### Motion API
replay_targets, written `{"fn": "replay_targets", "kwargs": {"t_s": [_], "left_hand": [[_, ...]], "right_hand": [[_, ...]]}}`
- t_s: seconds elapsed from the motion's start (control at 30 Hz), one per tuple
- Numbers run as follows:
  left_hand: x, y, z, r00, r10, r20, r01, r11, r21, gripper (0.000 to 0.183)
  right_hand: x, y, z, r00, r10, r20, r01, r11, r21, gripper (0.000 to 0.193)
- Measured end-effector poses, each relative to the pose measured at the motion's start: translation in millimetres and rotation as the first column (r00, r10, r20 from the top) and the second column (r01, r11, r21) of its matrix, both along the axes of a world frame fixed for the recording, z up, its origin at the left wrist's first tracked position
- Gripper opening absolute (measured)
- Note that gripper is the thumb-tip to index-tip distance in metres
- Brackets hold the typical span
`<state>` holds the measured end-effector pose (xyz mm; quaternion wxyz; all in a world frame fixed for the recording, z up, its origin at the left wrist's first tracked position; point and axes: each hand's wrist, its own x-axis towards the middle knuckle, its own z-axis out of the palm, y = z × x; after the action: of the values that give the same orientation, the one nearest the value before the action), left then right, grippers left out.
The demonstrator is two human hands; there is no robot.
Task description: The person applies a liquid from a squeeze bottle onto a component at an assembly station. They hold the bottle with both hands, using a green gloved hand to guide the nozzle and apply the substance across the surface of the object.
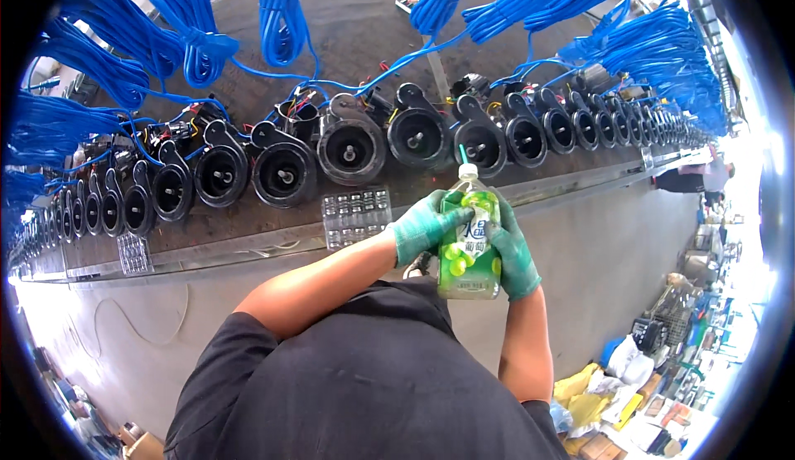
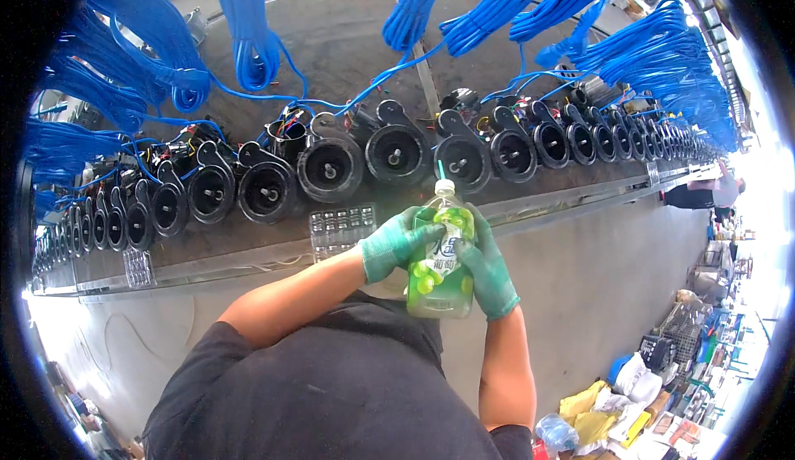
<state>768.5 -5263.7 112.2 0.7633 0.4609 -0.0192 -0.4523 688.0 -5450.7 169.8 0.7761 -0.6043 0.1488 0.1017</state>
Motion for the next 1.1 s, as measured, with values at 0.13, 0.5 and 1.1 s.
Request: {"fn": "replay_targets", "kwargs": {"t_s": [0.13, 0.5, 1.1], "left_hand": [[-2.1, -41.6, 0.7, 0.999, -0.040, -0.015, 0.041, 0.997, 0.061, 0.059], [-25.6, -80.8, 14.3, 0.988, 0.155, -0.004, -0.153, 0.975, 0.161, 0.051], [-2.7, -170.3, 15.6, 0.998, 0.058, -0.038, -0.054, 0.993, 0.107, 0.051]], "right_hand": [[-4.9, -42.8, -8.9, 1.000, 0.010, -0.009, -0.010, 0.999, 0.044, 0.071], [6.2, -98.1, -23.8, 0.986, 0.166, -0.019, -0.160, 0.971, 0.178, 0.074], [7.2, -181.6, -30.8, 0.999, 0.040, 0.034, -0.046, 0.976, 0.214, 0.067]]}}
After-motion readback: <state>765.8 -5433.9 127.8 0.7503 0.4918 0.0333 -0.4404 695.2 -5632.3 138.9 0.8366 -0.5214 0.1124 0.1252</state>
